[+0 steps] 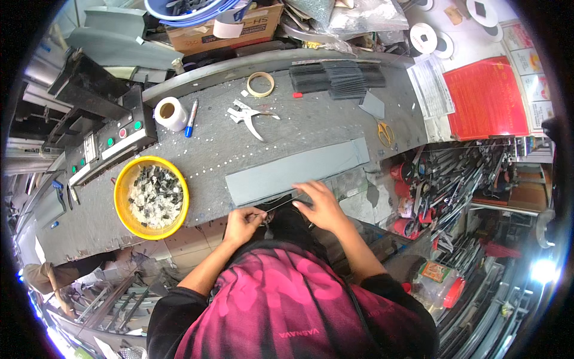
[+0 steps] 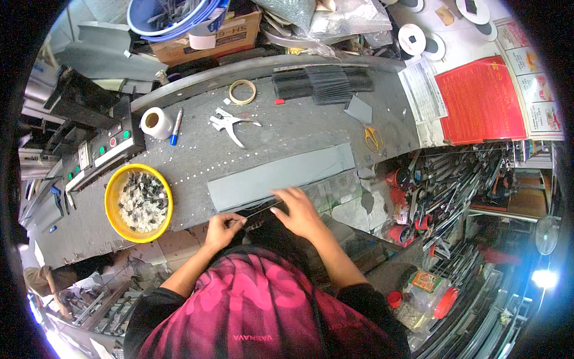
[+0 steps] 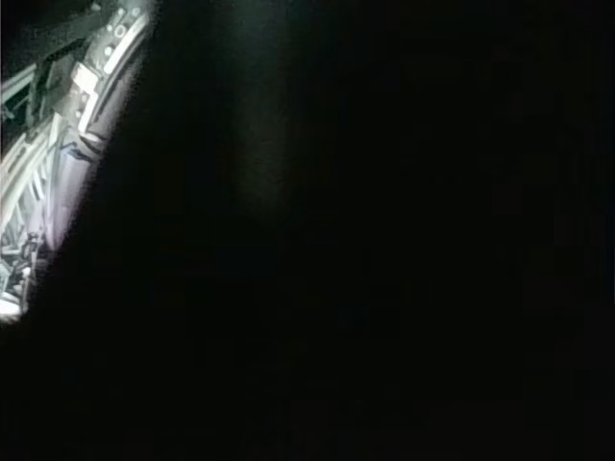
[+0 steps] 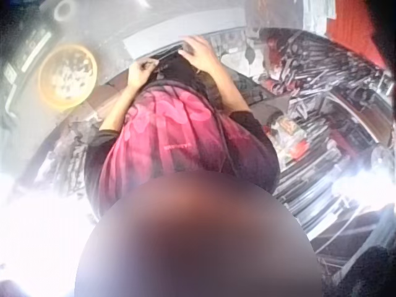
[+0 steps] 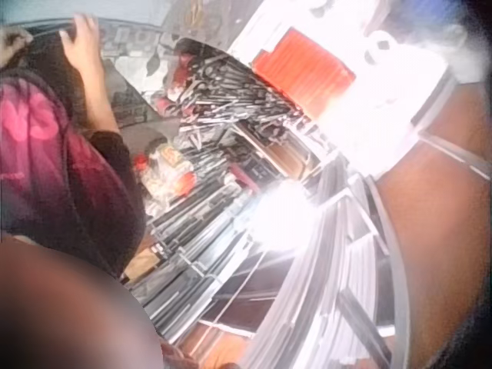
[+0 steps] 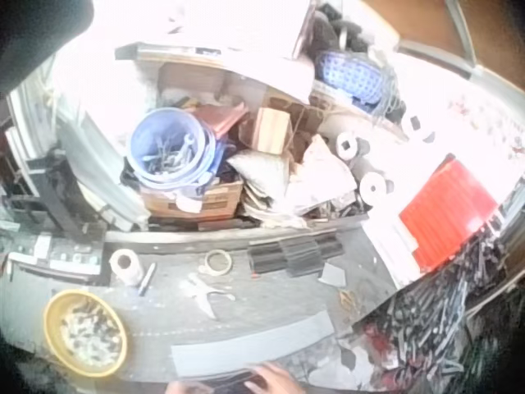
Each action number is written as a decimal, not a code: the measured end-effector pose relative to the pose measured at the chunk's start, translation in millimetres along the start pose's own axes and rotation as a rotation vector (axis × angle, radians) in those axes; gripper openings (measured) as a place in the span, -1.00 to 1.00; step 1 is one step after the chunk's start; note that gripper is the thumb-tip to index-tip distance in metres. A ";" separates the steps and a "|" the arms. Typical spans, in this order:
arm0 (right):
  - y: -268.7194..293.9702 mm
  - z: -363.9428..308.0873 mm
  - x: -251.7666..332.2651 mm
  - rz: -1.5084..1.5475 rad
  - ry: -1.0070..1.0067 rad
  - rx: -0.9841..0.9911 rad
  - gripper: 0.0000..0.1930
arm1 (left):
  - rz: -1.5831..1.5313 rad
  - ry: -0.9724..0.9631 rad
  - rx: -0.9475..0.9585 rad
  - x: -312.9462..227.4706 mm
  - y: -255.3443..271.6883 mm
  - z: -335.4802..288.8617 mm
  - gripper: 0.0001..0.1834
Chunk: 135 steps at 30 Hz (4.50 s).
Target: The person handles a gray rectangular panel and small components on a workbench, using a thin metal tool to manipulate parts and inserting small pieces into the panel. The person repeatedly picks up components, aligns them, and places them into the panel while other workers are visible in the background.
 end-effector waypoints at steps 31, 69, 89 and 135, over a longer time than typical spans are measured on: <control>-76.0 84.9 61.7 -0.449 0.558 -0.241 0.14 | 0.535 -0.440 -0.141 -38.6 90.7 19.6 -0.83; -15.4 95.6 99.6 -0.217 0.621 -0.599 0.16 | -0.508 0.194 -0.042 -11.7 55.3 100.2 -0.88; -5.2 121.1 123.3 -0.253 0.575 -0.590 0.06 | 0.117 -0.090 -0.208 -52.5 67.9 39.5 -0.62; 18.7 15.3 153.0 -0.026 0.612 -0.155 0.08 | 0.036 -0.607 0.236 -91.3 94.7 112.2 -0.78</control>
Point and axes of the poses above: each hand's wrist, its own z-axis towards the middle knuckle, its own y-axis out of the back of the hand, x = y × z, the point moved 1 cm from there along z, towards the middle knuckle, and after that the axes turned 14 degrees about -x, right-handed, at the moved point
